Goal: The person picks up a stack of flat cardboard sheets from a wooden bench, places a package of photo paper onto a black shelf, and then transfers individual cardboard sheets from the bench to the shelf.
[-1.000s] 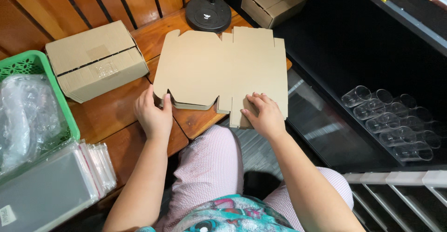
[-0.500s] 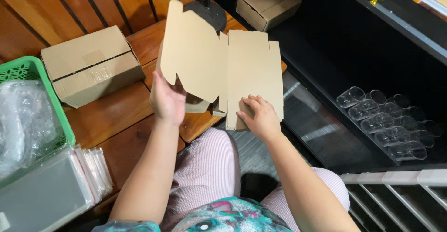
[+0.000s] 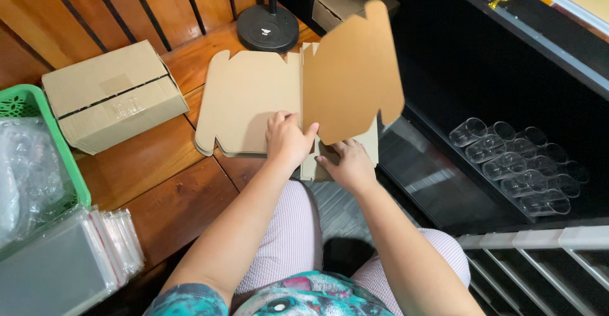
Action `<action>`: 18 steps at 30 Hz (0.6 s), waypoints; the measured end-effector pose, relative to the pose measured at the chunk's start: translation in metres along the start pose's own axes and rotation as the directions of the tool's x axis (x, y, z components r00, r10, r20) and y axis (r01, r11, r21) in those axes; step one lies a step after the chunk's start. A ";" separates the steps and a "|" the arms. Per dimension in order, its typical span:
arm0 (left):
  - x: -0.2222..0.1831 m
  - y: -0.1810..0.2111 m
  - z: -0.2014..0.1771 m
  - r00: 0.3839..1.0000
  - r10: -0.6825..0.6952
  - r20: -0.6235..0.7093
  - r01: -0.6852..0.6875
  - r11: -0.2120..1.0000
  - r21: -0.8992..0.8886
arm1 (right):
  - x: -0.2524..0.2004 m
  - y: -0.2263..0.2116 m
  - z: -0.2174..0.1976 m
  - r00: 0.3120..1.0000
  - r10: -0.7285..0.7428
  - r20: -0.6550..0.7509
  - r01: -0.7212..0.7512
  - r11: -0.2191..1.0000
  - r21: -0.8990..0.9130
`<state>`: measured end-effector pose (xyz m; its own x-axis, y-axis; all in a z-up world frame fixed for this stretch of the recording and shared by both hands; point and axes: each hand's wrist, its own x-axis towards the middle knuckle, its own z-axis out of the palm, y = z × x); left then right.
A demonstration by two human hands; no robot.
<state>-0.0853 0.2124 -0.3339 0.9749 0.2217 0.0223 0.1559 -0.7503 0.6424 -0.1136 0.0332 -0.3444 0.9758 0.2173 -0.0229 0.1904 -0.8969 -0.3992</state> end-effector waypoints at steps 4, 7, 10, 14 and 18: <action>-0.001 0.008 0.000 0.999 0.034 0.006 -0.034 0.995 0.096 | -0.007 -0.006 -0.007 1.000 -0.016 -0.020 0.015 1.000 -0.022; -0.003 0.018 -0.006 0.998 0.009 0.060 -0.014 0.996 0.090 | -0.010 -0.005 -0.011 1.000 -0.016 0.024 0.016 1.000 -0.006; 0.004 0.020 -0.006 0.998 -0.016 0.066 0.015 1.000 0.026 | -0.010 0.000 -0.009 0.999 -0.026 0.042 0.026 1.000 -0.008; 0.014 0.024 -0.010 0.989 -0.104 0.106 0.112 0.991 -0.073 | -0.016 -0.005 -0.012 0.999 -0.032 0.031 0.033 0.999 -0.007; 0.025 0.030 -0.014 0.969 -0.190 0.160 0.203 0.976 -0.073 | -0.012 -0.002 -0.012 0.997 -0.048 0.057 0.048 0.999 0.003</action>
<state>-0.0588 0.2040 -0.3035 0.9402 0.2575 -0.2228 0.3389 -0.6423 0.6874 -0.1246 0.0274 -0.3321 0.9580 0.2813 -0.0556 0.2363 -0.8844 -0.4025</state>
